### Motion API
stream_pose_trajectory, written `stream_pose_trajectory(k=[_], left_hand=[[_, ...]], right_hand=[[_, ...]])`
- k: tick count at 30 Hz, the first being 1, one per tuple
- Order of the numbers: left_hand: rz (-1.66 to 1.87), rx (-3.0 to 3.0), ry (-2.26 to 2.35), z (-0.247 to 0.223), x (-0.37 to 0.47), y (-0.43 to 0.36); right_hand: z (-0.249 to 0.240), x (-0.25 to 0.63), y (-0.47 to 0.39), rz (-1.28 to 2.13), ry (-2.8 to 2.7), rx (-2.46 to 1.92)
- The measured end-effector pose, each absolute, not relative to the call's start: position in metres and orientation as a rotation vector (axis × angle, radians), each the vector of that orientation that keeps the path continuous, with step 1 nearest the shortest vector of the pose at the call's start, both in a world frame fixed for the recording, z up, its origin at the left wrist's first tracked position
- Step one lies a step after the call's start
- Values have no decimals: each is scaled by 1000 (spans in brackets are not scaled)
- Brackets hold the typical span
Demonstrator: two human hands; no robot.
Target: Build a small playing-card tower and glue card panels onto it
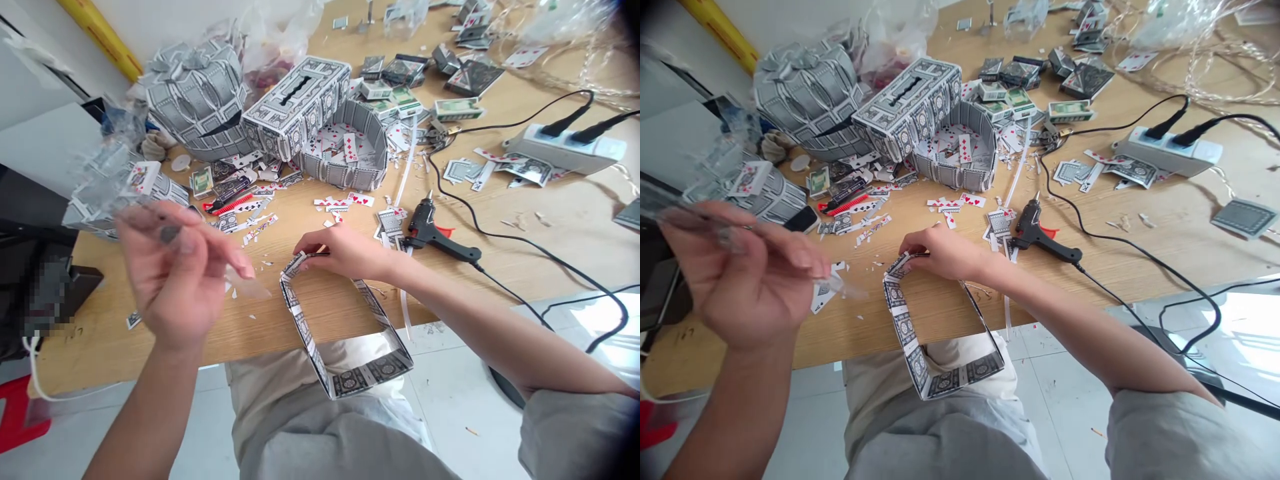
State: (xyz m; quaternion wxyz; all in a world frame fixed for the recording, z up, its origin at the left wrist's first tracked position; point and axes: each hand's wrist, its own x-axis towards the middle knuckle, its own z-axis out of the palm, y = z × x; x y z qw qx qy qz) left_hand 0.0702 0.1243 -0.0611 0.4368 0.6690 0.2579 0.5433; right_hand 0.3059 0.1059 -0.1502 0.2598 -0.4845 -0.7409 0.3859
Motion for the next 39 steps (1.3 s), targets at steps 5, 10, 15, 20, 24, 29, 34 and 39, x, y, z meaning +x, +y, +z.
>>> stream_pose_trajectory(k=[5, 10, 15, 20, 24, 29, 34, 39], left_hand=[[1275, 1680, 542, -65, 113, 142], [1051, 1631, 416, -76, 132, 152], [1001, 1501, 351, -81, 137, 150], [965, 1456, 271, -81, 138, 150], [911, 1477, 258, -83, 135, 153], [911, 1477, 271, -85, 136, 152], [942, 1434, 290, -88, 139, 143], [955, 1451, 372, -99, 141, 137]], right_hand=[[-149, 304, 106, 1084, -1982, -1328], [-153, 305, 106, 1085, -1967, -1345], [-156, 306, 105, 1030, -1993, -1334], [-154, 305, 104, 1064, -1986, -1315], [-153, 305, 104, 1037, -2018, -1324], [-153, 305, 103, 992, -2051, -1343], [-155, 304, 103, 895, -2079, -1366], [-157, 303, 101, 830, -2075, -1372]])
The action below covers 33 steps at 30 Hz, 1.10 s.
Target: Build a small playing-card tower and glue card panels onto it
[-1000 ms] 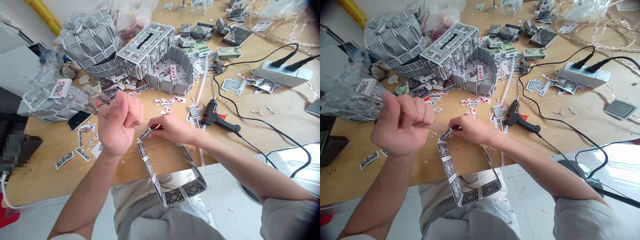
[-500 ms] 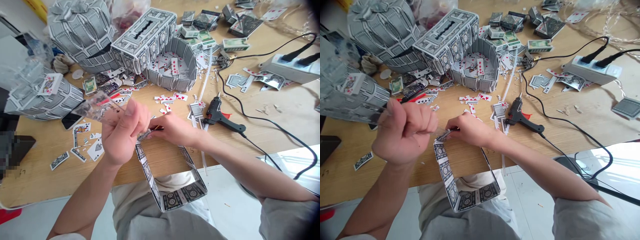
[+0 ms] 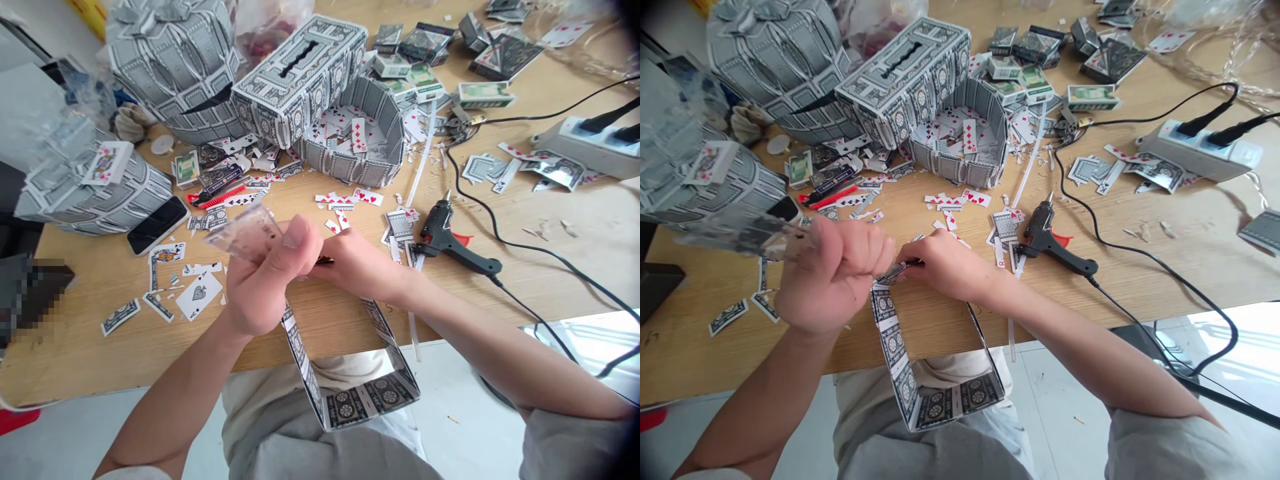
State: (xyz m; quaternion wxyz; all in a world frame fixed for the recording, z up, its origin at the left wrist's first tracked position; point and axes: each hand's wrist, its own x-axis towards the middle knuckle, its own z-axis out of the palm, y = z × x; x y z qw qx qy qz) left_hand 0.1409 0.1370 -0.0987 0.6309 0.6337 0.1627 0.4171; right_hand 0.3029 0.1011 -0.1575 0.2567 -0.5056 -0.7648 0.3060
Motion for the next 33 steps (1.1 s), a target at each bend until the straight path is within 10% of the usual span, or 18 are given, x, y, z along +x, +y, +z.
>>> stream_pose_trajectory(k=[33], left_hand=[[1214, 1441, 490, -97, 91, 119]], right_hand=[[-158, 306, 98, 932, -1973, -1340]])
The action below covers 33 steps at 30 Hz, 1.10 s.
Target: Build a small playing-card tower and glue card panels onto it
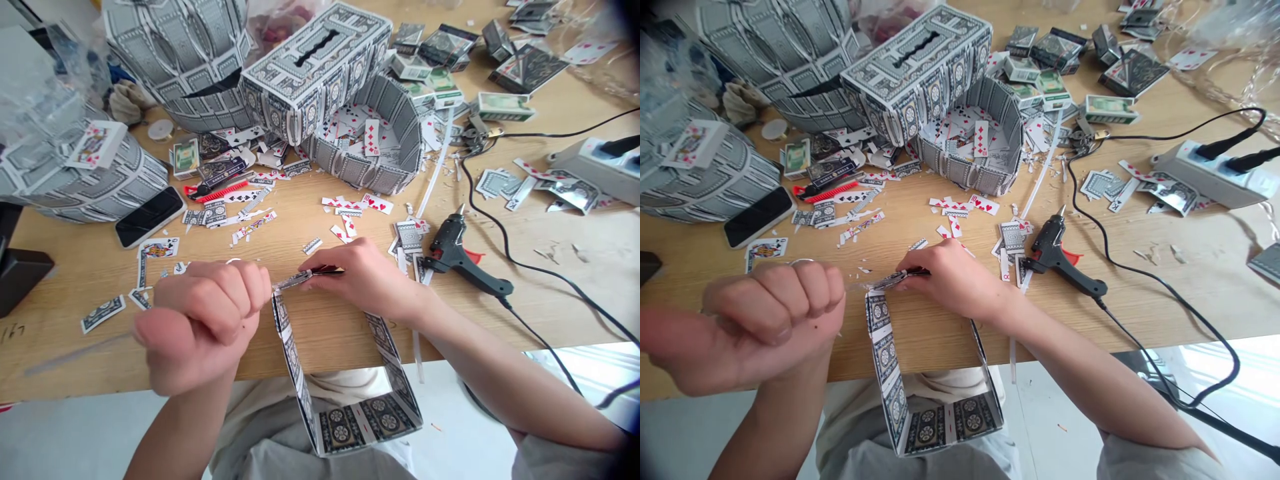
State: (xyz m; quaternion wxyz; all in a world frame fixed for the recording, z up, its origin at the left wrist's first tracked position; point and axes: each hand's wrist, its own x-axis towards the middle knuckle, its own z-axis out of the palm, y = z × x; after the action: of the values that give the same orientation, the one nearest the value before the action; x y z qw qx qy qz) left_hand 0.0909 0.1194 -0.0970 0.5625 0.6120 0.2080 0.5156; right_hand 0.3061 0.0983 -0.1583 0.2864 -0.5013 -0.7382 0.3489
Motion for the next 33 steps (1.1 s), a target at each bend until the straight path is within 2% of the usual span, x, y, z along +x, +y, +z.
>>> stream_pose_trajectory(k=[9, 21, 28, 33], left_hand=[[1345, 1365, 390, -110, 99, 119], [1212, 1344, 365, -109, 107, 120], [1132, 1395, 429, -125, 123, 128], [1143, 1506, 425, -104, 116, 119]], right_hand=[[-157, 304, 96, 966, -1958, -1368], [-157, 302, 96, 952, -1932, -1356], [-156, 300, 93, 904, -1990, -1286], [-153, 300, 93, 924, -1977, -1273]])
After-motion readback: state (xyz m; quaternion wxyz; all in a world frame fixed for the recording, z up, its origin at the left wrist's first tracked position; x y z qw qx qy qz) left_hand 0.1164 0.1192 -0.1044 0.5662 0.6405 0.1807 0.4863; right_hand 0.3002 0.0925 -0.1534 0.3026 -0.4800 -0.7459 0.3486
